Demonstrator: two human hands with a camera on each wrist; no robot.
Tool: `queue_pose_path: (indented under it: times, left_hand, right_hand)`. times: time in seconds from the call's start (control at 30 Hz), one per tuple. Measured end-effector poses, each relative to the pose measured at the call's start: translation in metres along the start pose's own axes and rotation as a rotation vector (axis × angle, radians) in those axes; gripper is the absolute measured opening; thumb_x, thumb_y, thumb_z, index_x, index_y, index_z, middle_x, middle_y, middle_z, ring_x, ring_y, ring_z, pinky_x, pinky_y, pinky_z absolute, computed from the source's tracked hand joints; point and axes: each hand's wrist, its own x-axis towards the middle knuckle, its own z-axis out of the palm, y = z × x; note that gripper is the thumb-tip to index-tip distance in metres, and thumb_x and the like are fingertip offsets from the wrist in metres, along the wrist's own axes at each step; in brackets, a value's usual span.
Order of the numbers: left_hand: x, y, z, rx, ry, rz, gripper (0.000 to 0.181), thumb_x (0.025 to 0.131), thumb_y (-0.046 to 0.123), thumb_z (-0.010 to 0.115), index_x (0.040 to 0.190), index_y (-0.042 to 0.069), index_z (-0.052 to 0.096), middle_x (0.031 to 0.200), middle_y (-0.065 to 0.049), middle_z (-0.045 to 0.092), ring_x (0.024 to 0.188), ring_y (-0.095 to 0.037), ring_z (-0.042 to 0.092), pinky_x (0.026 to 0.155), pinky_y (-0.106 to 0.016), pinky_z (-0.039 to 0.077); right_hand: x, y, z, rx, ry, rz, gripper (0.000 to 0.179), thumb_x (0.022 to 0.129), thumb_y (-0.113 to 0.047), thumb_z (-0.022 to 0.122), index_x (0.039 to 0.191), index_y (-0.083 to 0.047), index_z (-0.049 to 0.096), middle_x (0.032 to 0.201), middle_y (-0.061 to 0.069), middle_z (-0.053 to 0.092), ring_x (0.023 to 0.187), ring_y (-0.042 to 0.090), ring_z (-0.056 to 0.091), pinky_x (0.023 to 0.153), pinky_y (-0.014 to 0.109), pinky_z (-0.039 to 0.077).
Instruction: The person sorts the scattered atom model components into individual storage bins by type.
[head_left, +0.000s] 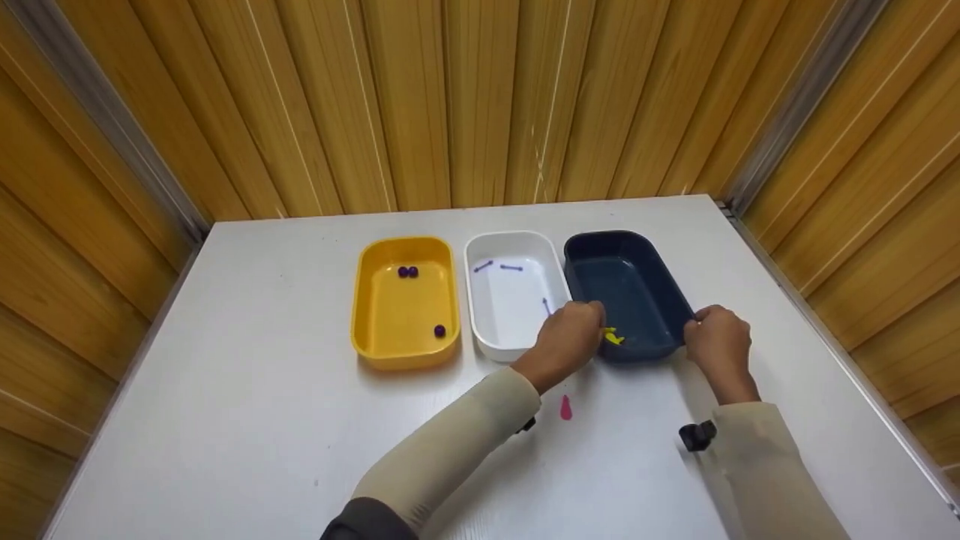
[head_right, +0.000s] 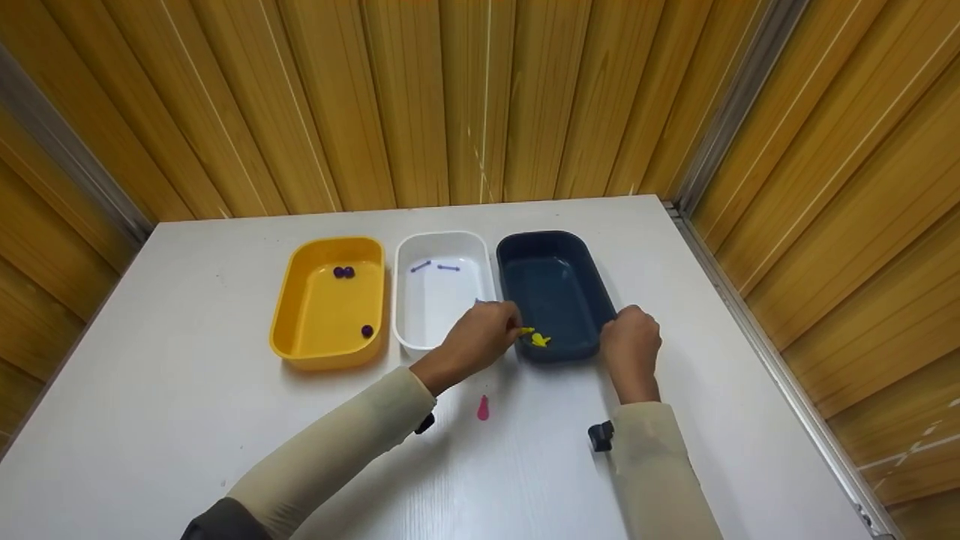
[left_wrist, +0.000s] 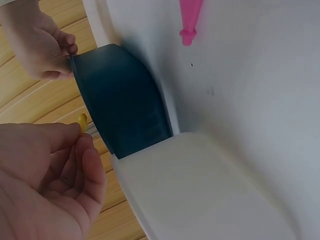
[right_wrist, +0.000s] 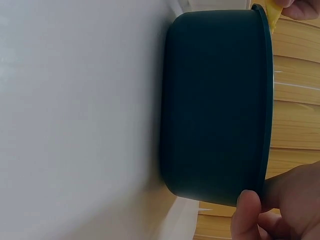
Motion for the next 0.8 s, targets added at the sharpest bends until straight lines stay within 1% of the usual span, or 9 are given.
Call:
queue_pose_path:
  times: [0.17, 0.23, 0.47, 0.67, 0.8]
  left_hand:
    - [0.0012, 0.0005, 0.0021, 0.02, 0.015, 0.021, 0.016, 0.101, 0.023, 0.064, 0.113, 0.014, 0.069, 0.102, 0.001, 0.072, 0.086, -0.006, 0.065, 0.081, -0.02, 0.058]
    - [0.0019, 0.0012, 0.0028, 0.025, 0.018, 0.02, 0.016, 0.1, 0.023, 0.065, 0.113, 0.014, 0.069, 0.102, 0.001, 0.072, 0.085, -0.006, 0.065, 0.081, -0.02, 0.058]
    - [0.0056, 0.0037, 0.0052, 0.111, 0.06, 0.026, 0.013, 0.099, 0.024, 0.066, 0.106, 0.014, 0.071, 0.098, 0.0, 0.074, 0.085, -0.007, 0.068, 0.074, -0.022, 0.059]
    - [0.0053, 0.0028, 0.0047, 0.105, 0.058, 0.02, 0.013, 0.1, 0.023, 0.064, 0.106, 0.013, 0.07, 0.097, 0.0, 0.072, 0.083, -0.007, 0.066, 0.075, -0.023, 0.059]
    - [0.0019, 0.0017, 0.0042, 0.08, 0.037, 0.017, 0.014, 0.1, 0.022, 0.064, 0.109, 0.013, 0.07, 0.097, 0.0, 0.071, 0.081, -0.007, 0.061, 0.075, -0.021, 0.058]
  right_hand:
    - [0.0007, -0.0001, 0.0006, -0.004, -0.003, 0.008, 0.036, 0.091, -0.008, 0.05, 0.112, 0.017, 0.065, 0.105, 0.036, 0.069, 0.097, 0.055, 0.063, 0.082, 0.055, 0.051]
    - [0.0008, 0.0, 0.0009, -0.004, 0.002, 0.009, 0.036, 0.09, -0.008, 0.05, 0.111, 0.017, 0.066, 0.105, 0.036, 0.069, 0.098, 0.055, 0.063, 0.083, 0.056, 0.05]
    - [-0.0002, 0.0008, 0.0009, -0.021, 0.023, -0.015, 0.036, 0.089, -0.007, 0.049, 0.11, 0.016, 0.067, 0.104, 0.035, 0.069, 0.1, 0.056, 0.062, 0.087, 0.06, 0.049]
    - [-0.0004, 0.0, 0.0001, -0.015, 0.013, -0.013, 0.037, 0.09, -0.007, 0.049, 0.112, 0.017, 0.066, 0.104, 0.036, 0.069, 0.098, 0.056, 0.063, 0.087, 0.059, 0.049]
    - [-0.0013, -0.0009, -0.0002, -0.009, -0.005, 0.004, 0.038, 0.092, -0.008, 0.049, 0.114, 0.018, 0.065, 0.105, 0.037, 0.069, 0.097, 0.054, 0.063, 0.083, 0.055, 0.051]
